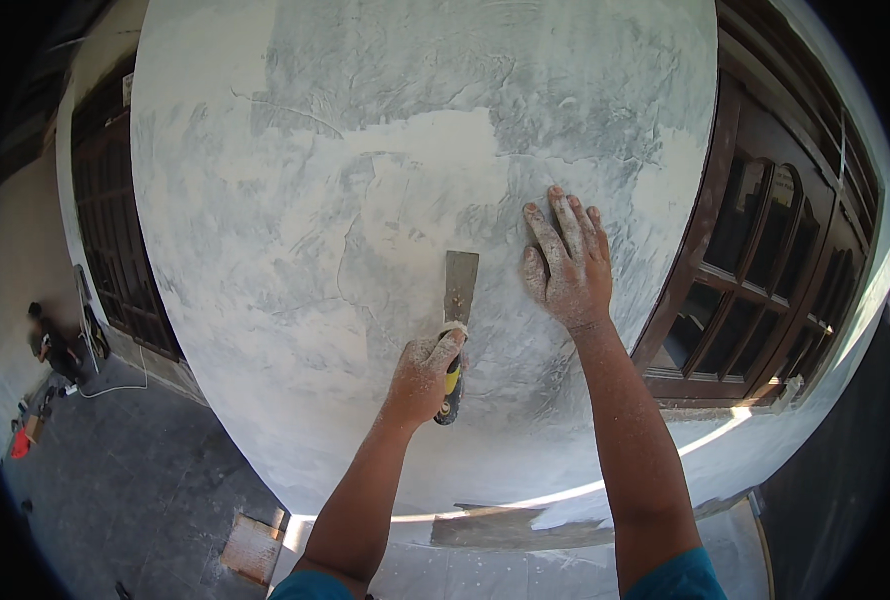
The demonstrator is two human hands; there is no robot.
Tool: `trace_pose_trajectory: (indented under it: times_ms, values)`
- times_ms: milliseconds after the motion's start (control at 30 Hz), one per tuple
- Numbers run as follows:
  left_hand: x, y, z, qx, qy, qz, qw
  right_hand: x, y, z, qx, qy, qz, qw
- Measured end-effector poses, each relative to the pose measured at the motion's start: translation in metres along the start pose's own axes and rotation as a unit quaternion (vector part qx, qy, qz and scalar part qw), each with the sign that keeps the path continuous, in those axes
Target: Smoothing and applying plaster to a wall using a putty knife.
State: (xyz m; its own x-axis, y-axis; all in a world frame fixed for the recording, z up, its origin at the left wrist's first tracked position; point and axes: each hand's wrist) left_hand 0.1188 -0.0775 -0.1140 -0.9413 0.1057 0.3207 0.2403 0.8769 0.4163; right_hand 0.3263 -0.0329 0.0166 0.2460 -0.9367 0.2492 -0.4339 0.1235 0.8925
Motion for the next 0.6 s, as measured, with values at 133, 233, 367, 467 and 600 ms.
trace_pose_trajectory:
  times_ms: [133, 233, 367, 467, 600]
  values:
    - [0.007, 0.008, -0.043, 0.063, -0.136, 0.011, 0.989, 0.001, -0.001, -0.003, -0.003, -0.015, 0.004, 1.0]
    - [-0.018, -0.005, 0.008, -0.039, 0.025, -0.014, 0.999, 0.003, 0.0, -0.003, -0.003, -0.01, 0.0, 1.0]
    - [-0.017, -0.006, -0.002, -0.053, 0.01, -0.027, 0.998, -0.001, 0.001, -0.002, 0.0, -0.009, -0.004, 1.0]
    - [-0.003, 0.007, -0.04, -0.086, -0.057, -0.033, 0.994, -0.002, -0.001, -0.002, -0.003, 0.0, -0.001, 1.0]
    - [-0.02, -0.008, -0.019, 0.058, -0.205, 0.006, 0.977, 0.002, -0.002, -0.003, 0.0, -0.01, -0.002, 1.0]
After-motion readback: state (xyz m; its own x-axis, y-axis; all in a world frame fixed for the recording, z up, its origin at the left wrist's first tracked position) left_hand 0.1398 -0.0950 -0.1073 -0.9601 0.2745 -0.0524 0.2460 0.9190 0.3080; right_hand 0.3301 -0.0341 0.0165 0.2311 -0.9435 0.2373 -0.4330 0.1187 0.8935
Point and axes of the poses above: each hand's wrist, its own y-axis towards the middle knuckle, its own x-axis out of the back of the hand, z = x × y, and after that the axes turned 8 degrees about z, right-handed
